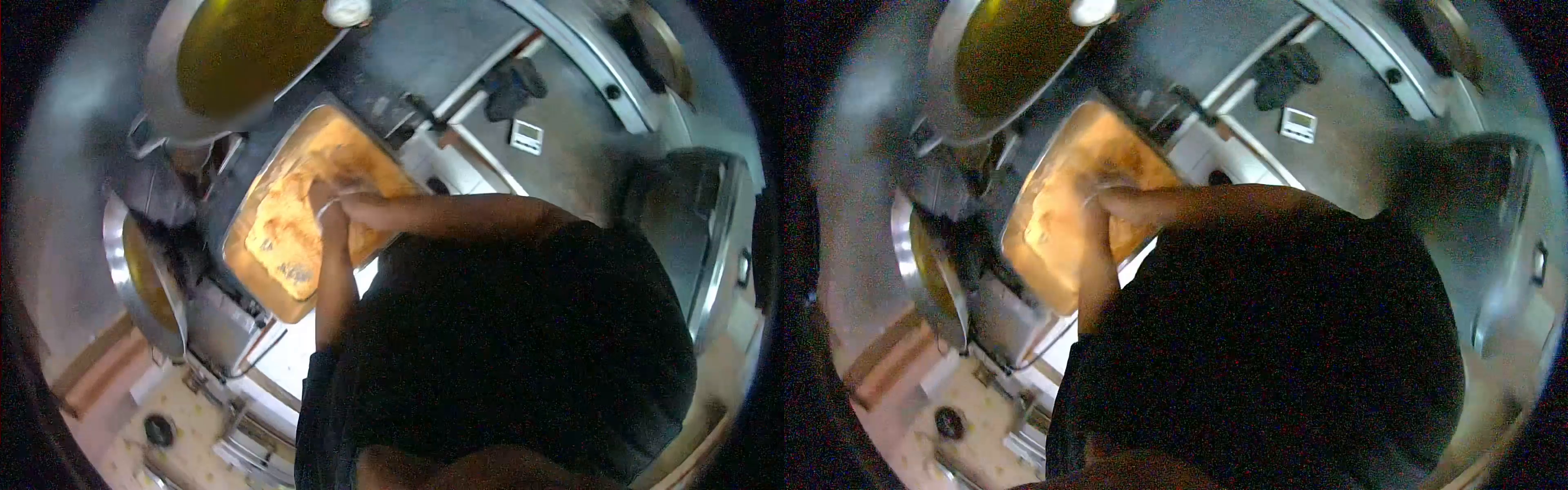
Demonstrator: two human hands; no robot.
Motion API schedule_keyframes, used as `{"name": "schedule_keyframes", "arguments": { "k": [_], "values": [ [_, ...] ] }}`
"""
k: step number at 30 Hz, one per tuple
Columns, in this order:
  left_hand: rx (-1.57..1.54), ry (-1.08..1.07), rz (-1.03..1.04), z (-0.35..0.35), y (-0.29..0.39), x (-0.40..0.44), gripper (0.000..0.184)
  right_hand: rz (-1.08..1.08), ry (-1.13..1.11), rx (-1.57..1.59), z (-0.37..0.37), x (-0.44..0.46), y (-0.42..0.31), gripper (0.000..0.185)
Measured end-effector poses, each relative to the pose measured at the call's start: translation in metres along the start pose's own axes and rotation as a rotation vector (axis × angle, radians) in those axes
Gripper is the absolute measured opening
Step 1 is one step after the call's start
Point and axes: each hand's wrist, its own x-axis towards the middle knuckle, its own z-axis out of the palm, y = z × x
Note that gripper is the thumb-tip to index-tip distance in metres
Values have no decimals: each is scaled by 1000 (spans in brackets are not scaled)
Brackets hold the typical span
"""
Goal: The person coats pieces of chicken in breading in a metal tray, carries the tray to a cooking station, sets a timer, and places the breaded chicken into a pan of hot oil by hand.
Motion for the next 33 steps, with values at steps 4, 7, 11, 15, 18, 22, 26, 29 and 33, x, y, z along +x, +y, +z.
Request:
{"name": "schedule_keyframes", "arguments": {
  "k": [4,7,11,15,18,22,26,29,33],
  "values": [
    [240,154,205,15,4,10,23,-303,-60,-278,-44,-43,-28,28],
    [131,280,241,16,-16,10,29,-457,124,-339,-84,-86,-16,24],
    [-694,110,-269,-8,6,-16,30,-117,928,-72,-197,-117,67,18],
    [-808,277,72,11,-14,-15,27,244,1274,-453,-260,-126,116,34],
    [-754,224,-72,4,-19,-16,27,298,1242,-476,-266,-129,118,40],
    [-879,229,-162,20,-71,8,33,311,1225,-428,-266,-127,115,36],
    [-875,253,-83,6,-44,-4,37,321,1226,-396,-270,-127,123,34],
    [-847,255,-116,0,-27,-7,42,305,1217,-336,-271,-128,112,41],
    [-1015,192,-228,10,-62,3,47,426,1154,-431,-271,-121,107,45]
  ]
}}
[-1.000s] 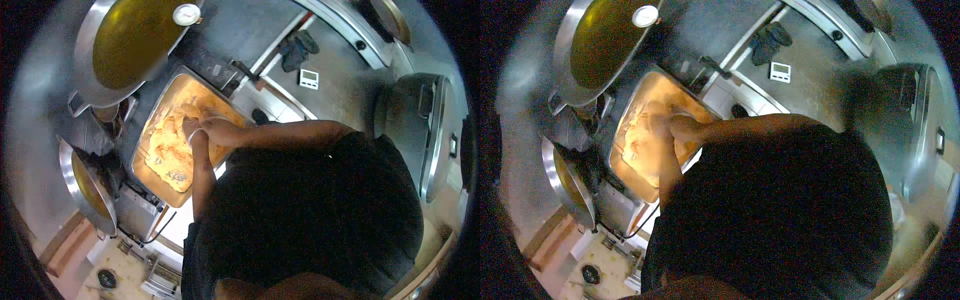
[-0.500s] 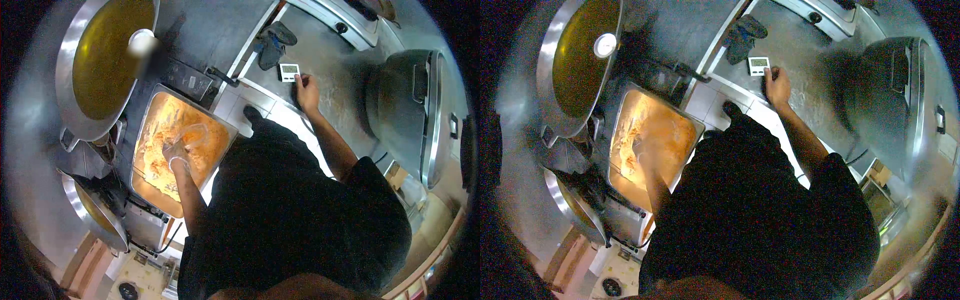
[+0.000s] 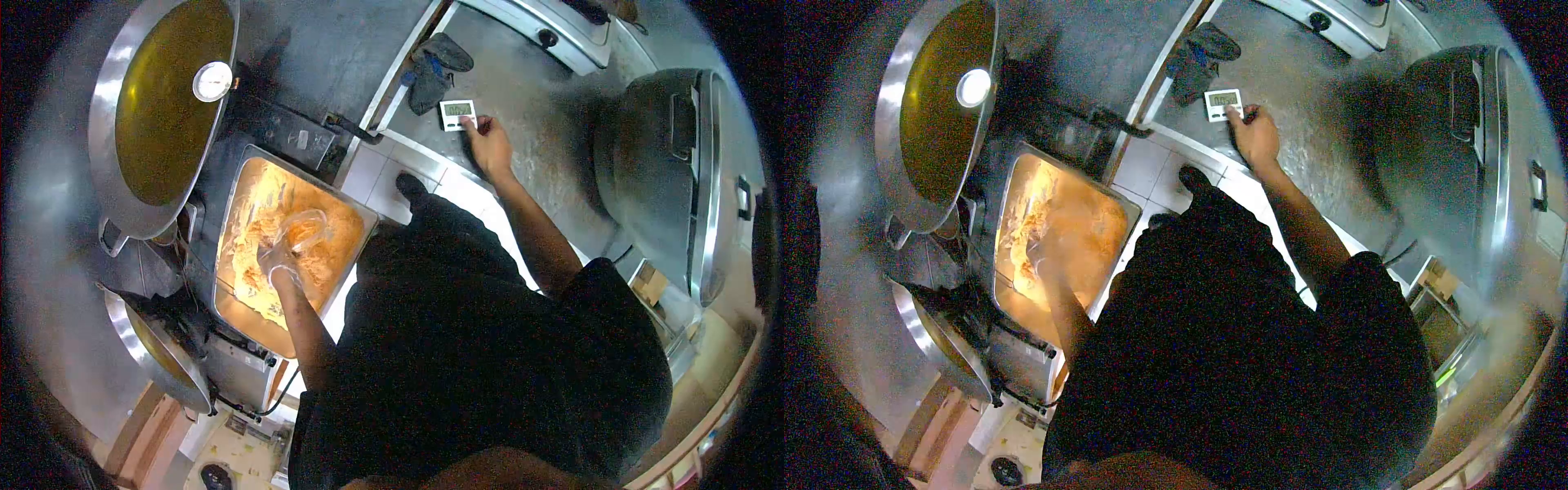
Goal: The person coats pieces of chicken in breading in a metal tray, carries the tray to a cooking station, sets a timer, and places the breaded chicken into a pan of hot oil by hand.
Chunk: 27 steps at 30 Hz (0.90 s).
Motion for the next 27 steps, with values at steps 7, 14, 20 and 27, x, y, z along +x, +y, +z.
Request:
{"name": "schedule_keyframes", "arguments": {
  "k": [7,14,20,27],
  "values": [
    [5,-34,232,16,8,-32,39,-112,-228,209,1,-2,-12,34],
    [233,70,68,23,28,-39,37,26,-628,1354,-15,-21,-59,26],
    [288,138,64,45,40,-49,28,-15,-650,1497,-25,-34,-94,26],
    [529,60,385,21,5,-25,18,-128,-770,1580,-46,-49,-135,31]
  ]
}}
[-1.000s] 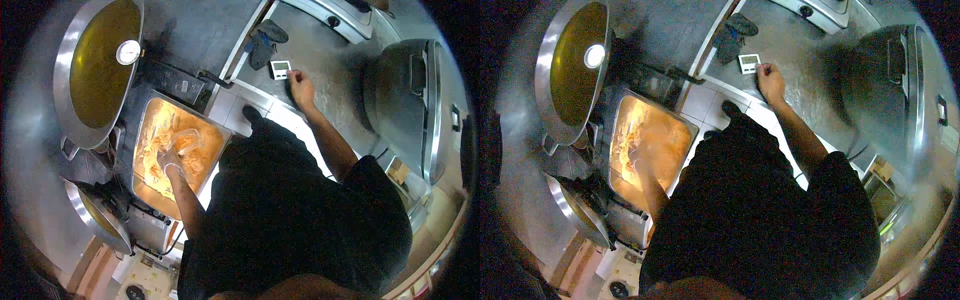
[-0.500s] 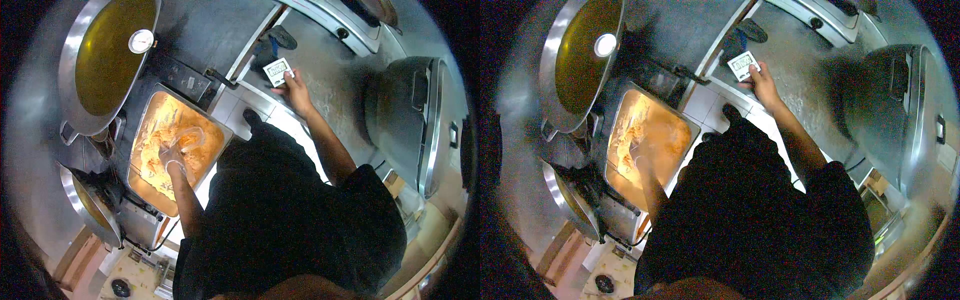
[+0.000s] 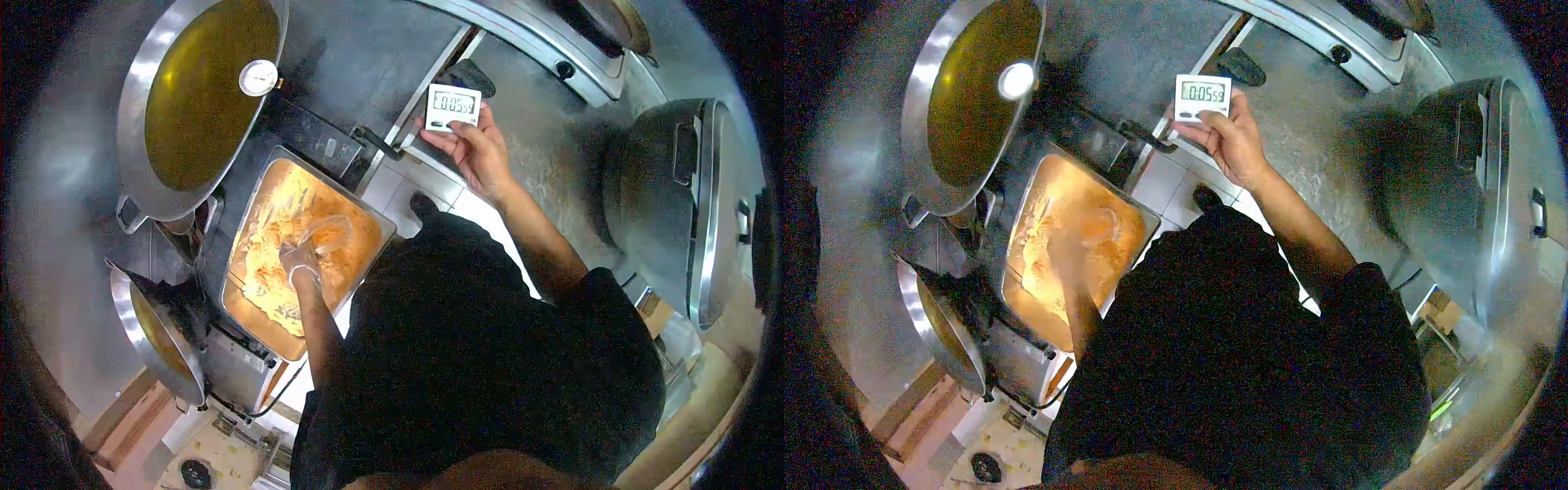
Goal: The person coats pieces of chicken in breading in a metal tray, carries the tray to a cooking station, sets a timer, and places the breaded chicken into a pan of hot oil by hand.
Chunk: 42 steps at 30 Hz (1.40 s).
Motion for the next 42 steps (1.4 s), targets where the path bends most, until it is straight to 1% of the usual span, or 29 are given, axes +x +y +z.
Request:
{"name": "schedule_keyframes", "arguments": {
  "k": [1,2,4,5,6,7,8,9,10,11,14,15,17,20,21,22,24,26,27,28,30,31,33,35,38,40,42],
  "values": [
    [12,13,22,0,5,-1,19,-13,-37,-7,4,0,-1,37],
    [23,26,43,0,22,-4,20,-18,-39,-4,7,0,-4,37],
    [55,-16,-50,-2,39,-6,18,42,-135,84,14,-1,-8,48],
    [57,-31,-83,-2,47,-7,17,37,-139,86,18,-1,-9,48],
    [59,-46,-117,-2,57,-9,15,24,-147,19,23,-2,-8,51],
    [-89,-19,-242,-1,68,-12,13,12,-154,-49,26,-3,-8,54],
    [-238,6,-368,-1,76,-13,11,10,-155,-48,27,-2,-8,54],
    [-238,7,-366,-2,68,-13,11,27,-180,-49,28,-2,-8,56],
    [-192,-7,-223,-1,54,-13,9,45,-205,-52,29,-2,-8,58],
    [-146,-20,-79,-2,53,-13,8,44,-208,-52,31,-3,-9,58],
    [-118,-32,-48,-4,59,-16,9,17,-188,-53,38,-5,-9,58],
    [-118,-31,-49,-4,67,-16,9,11,-199,-74,39,-5,-11,58],
    [-76,-8,-346,-4,83,-14,10,4,-209,-97,39,-5,-12,58],
    [7,-19,-382,-1,63,-8,13,-24,-188,-184,40,-3,-14,57],
    [7,-19,-381,-1,56,-9,13,-38,-154,-221,42,-3,-15,56],
    [15,-20,-224,-1,50,-10,13,-51,-119,-257,43,-3,-16,55],
    [22,-23,-64,-1,56,-11,13,-65,-108,-262,46,-3,-18,53],
    [-72,4,-394,-1,65,-8,12,-81,-97,-266,48,-3,-19,51],
    [-72,3,-391,2,50,-6,12,-97,-72,-284,50,-3,-20,48],
    [-173,21,-314,8,21,-2,12,-114,-48,-303,50,-3,-21,44],
    [-272,35,-235,11,-4,3,12,-109,-26,-347,48,-1,-22,41],
    [-287,46,-251,12,-15,5,11,-100,-5,-393,47,0,-22,37],
    [-305,57,-267,12,-13,5,11,-123,7,-363,47,0,-19,35],
    [-314,-4,-256,10,-5,3,13,-143,15,-332,46,2,-17,33],
    [-361,32,-313,2,65,-14,16,-118,8,-428,40,2,-17,32],
    [-350,13,-298,5,32,-6,16,-165,33,-381,42,2,-16,33],
    [-336,-4,-285,6,20,-4,16,-148,43,-395,38,2,-16,33]
  ]
}}
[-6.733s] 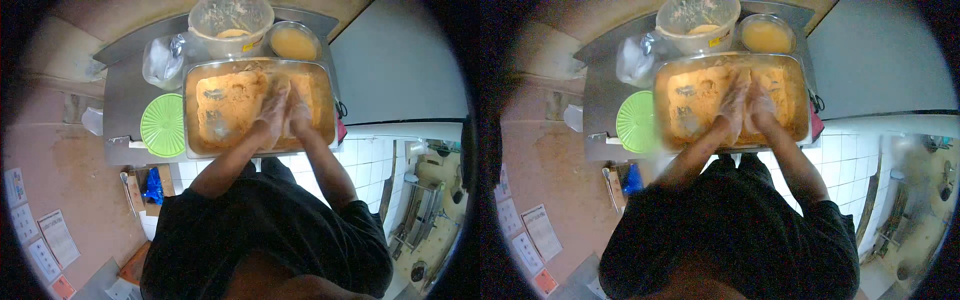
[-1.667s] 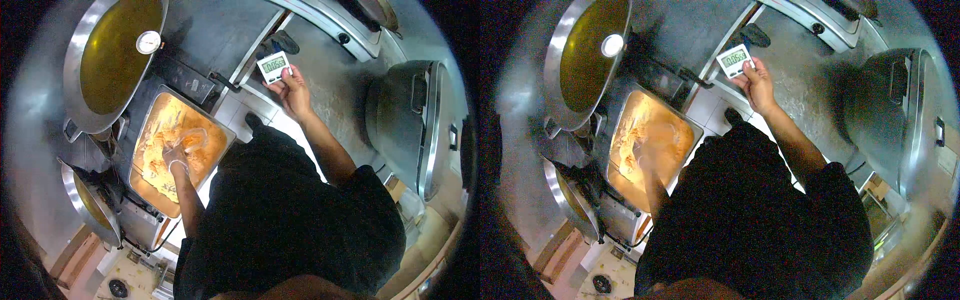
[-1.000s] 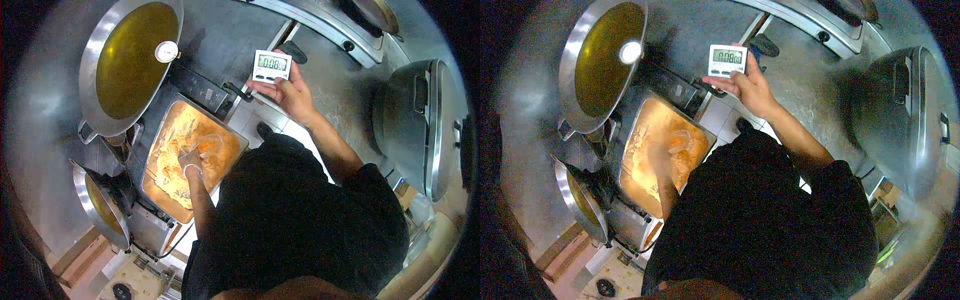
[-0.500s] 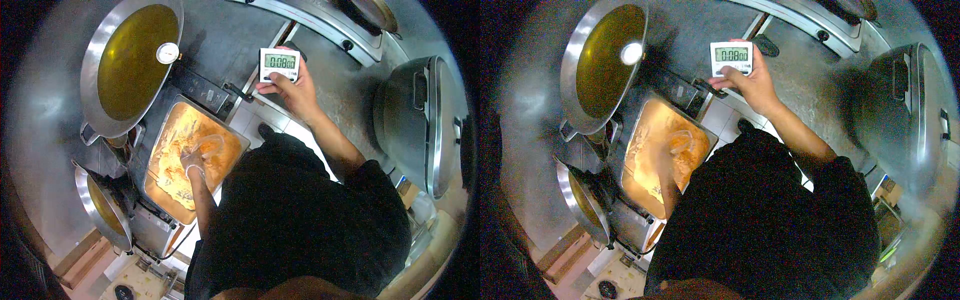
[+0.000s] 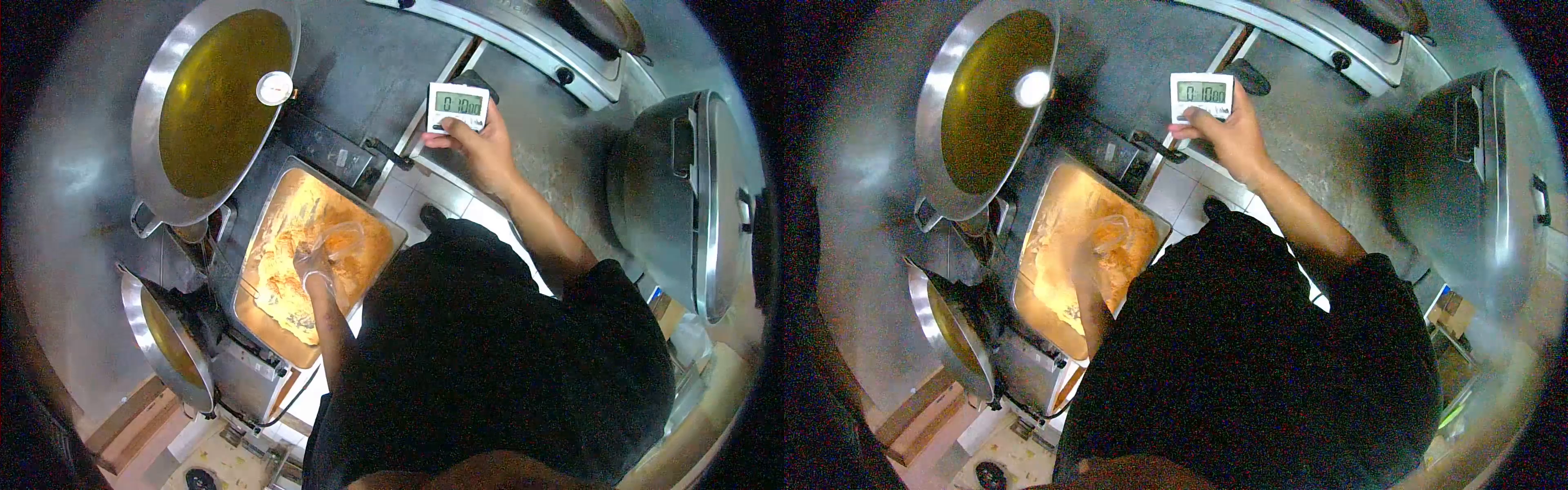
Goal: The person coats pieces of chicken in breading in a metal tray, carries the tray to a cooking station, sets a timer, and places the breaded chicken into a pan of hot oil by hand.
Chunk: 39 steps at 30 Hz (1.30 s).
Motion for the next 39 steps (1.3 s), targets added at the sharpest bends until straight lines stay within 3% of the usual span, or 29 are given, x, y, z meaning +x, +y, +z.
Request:
{"name": "schedule_keyframes", "arguments": {
  "k": [3,6,8,9,11,14,18,20,22,23,24,26,27,29,31,32,34,36,37,38,39],
  "values": [
    [-8,9,76,-3,-21,13,17,17,8,-37,-5,1,3,32],
    [-312,-171,17,-5,-29,21,24,31,14,-40,-7,1,6,31],
    [38,76,-175,9,32,-13,32,45,22,-22,-9,1,7,31],
    [37,76,-176,6,21,-8,32,45,27,-20,-10,1,7,32],
    [-69,-66,94,-4,-12,4,37,47,32,-20,-13,1,10,33],
    [-83,44,-62,11,30,-22,28,44,54,-94,-31,3,22,35],
    [-206,-24,44,-9,-12,0,21,320,296,-274,-105,0,71,33],
    [60,62,11,-2,2,-11,17,273,269,-335,-140,-10,91,33],
    [239,108,-62,2,32,-30,16,291,346,-660,-152,-13,91,31],
    [284,106,-102,4,45,-37,17,303,246,-923,-180,-10,102,34],
    [212,138,-66,6,45,-40,19,312,204,-929,-188,-11,102,34],
    [138,203,-52,6,48,-46,21,-228,334,-1718,-192,-16,105,31],
    [118,191,-33,5,54,-51,20,-231,292,-1718,-174,-22,99,31],
    [79,198,-8,5,56,-56,20,-316,526,-1594,-112,-34,77,26],
    [253,220,98,4,51,-57,22,-264,-61,-885,-82,-53,98,22],
    [247,224,93,3,51,-59,22,-174,-465,-486,-48,-65,108,19],
    [913,135,398,3,52,-62,26,137,-683,-401,46,-99,114,24],
    [1139,275,838,-5,60,-90,26,547,-527,-228,81,-110,155,20],
    [817,104,591,-3,77,-100,27,534,-555,-238,84,-108,176,20],
    [485,-56,346,-6,94,-107,29,662,-418,43,84,-106,196,20],
    [464,-23,339,-7,90,-106,29,734,-365,169,88,-101,203,21]
  ]
}}
